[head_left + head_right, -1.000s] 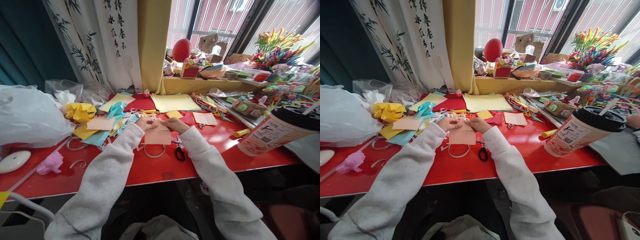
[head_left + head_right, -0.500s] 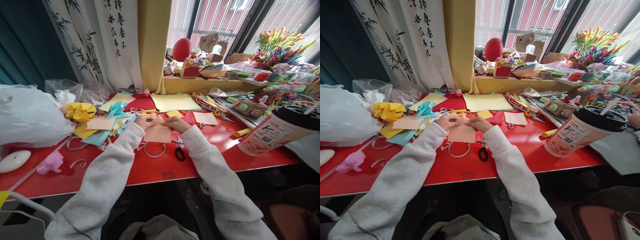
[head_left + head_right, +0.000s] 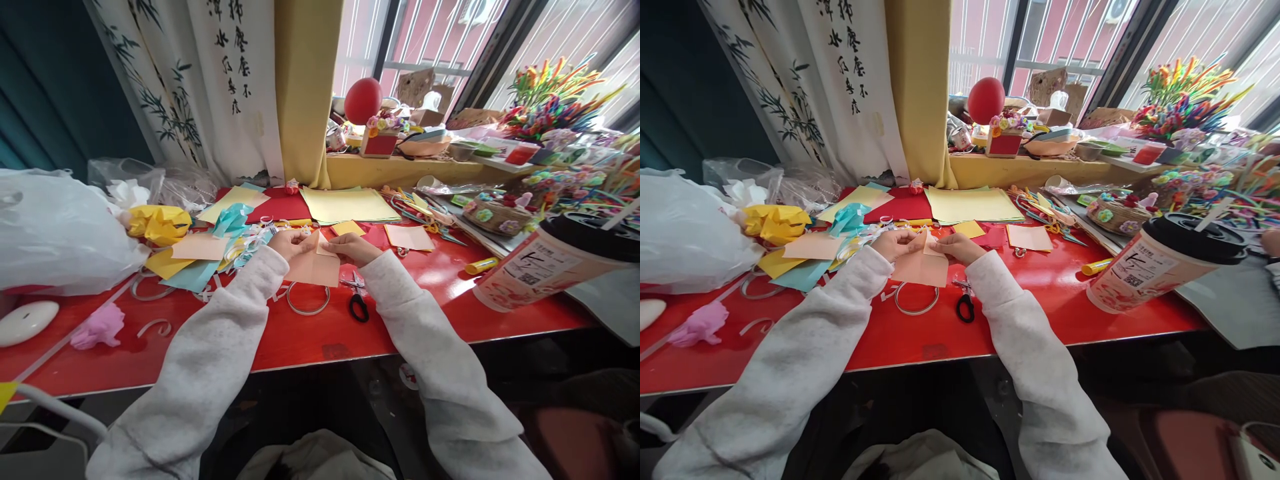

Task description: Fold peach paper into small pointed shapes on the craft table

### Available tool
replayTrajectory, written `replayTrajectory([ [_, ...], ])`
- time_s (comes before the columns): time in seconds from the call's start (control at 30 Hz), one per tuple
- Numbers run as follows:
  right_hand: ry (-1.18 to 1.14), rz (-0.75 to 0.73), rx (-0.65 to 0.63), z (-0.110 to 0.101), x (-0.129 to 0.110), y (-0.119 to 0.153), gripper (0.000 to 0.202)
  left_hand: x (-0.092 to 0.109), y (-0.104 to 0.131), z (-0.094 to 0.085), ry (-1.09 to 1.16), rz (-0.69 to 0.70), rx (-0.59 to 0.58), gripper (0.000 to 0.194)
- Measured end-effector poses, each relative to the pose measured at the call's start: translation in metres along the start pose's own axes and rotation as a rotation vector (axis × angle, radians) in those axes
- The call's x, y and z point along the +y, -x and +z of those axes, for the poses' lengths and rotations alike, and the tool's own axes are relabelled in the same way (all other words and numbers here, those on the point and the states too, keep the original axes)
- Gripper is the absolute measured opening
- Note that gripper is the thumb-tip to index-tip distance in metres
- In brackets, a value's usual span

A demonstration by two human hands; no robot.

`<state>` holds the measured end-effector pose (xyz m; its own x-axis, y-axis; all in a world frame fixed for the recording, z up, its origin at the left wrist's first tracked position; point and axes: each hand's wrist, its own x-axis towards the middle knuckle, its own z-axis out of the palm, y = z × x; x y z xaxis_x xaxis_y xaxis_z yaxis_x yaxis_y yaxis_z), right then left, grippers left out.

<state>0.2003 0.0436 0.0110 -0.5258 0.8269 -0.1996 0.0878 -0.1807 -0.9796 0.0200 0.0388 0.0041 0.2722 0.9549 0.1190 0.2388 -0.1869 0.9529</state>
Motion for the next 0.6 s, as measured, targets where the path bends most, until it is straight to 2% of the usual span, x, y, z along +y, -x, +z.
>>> replayTrajectory([
  [0.2, 0.031, -0.040, -0.005, 0.0018, 0.0004, 0.0003, 0.029, 0.0018, -0.0010, -0.0008, 0.007, 0.016, -0.020, 0.038],
  [0.6, 0.108, -0.052, -0.024, 0.0031, -0.0007, 0.0001, 0.030, 0.0021, 0.0002, -0.0003, 0.038, -0.011, -0.028, 0.037],
])
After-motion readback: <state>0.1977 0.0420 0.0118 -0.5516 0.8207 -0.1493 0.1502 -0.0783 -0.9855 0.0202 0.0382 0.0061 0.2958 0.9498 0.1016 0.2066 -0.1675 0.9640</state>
